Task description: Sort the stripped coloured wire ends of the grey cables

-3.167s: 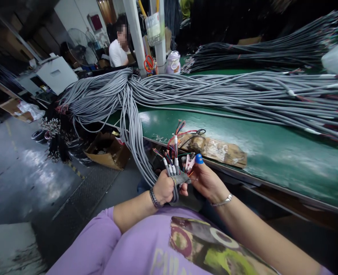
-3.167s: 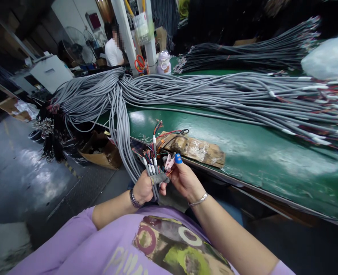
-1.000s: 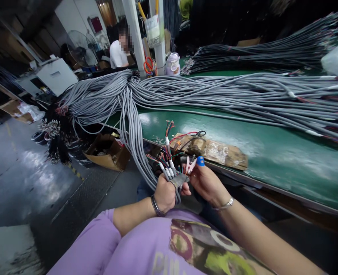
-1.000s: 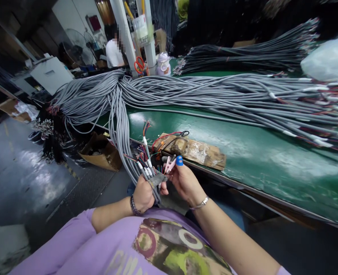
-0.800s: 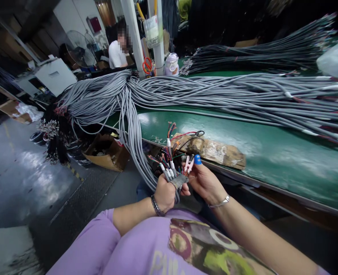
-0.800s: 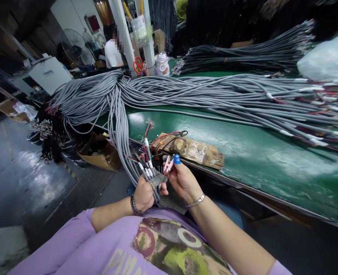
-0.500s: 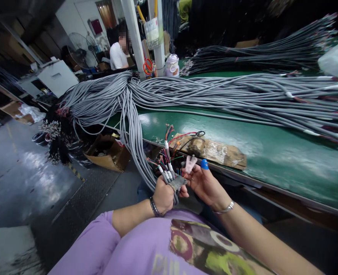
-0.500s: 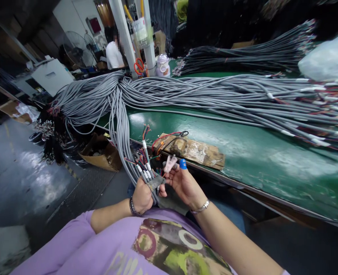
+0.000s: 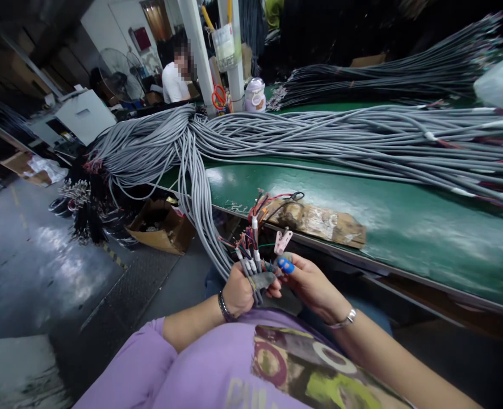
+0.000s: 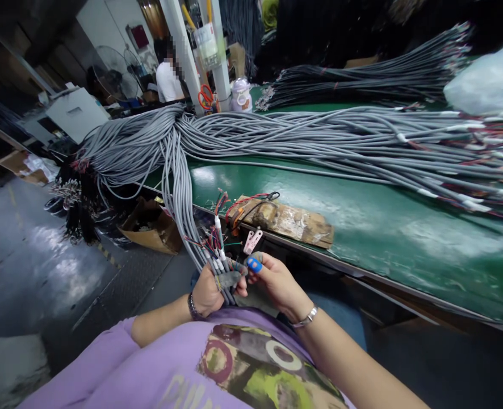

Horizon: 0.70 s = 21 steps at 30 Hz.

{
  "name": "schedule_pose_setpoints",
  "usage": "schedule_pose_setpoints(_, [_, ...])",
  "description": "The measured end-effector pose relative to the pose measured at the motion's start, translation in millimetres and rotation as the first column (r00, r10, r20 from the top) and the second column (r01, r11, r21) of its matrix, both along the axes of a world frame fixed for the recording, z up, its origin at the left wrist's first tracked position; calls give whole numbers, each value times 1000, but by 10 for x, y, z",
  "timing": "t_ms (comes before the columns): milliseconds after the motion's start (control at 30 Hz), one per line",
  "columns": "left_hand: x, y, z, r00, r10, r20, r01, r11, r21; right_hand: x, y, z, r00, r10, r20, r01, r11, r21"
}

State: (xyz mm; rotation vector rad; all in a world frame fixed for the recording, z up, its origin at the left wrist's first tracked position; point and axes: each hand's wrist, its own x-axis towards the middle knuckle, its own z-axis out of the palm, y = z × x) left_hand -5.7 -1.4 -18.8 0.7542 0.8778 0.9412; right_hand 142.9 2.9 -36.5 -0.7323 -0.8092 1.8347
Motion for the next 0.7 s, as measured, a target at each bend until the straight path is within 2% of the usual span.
schedule_pose_setpoints(67, [-28, -8, 2, 1000, -22, 3, 22, 1000, 15, -37, 2, 17, 997, 46, -62, -47, 999, -17])
schedule_pose_setpoints(200, [-39, -17, 17, 999, 30, 36, -31, 998, 50, -19, 54, 5, 995, -68, -76, 60, 993, -105])
schedule_pose_setpoints(300, [-12, -8, 46, 994, 74, 74, -80, 994, 72, 67, 143, -14, 988, -110, -113, 90, 982, -166])
schedule_pose_setpoints(567, [126, 86, 64, 981, 175, 87, -186, 971, 147, 54, 353, 81, 991, -92, -94, 81, 989, -121])
schedule_pose_setpoints(700, [162, 117, 15, 983, 166, 79, -176, 973, 151, -12, 357, 104, 986, -24, -162, -3, 986, -169])
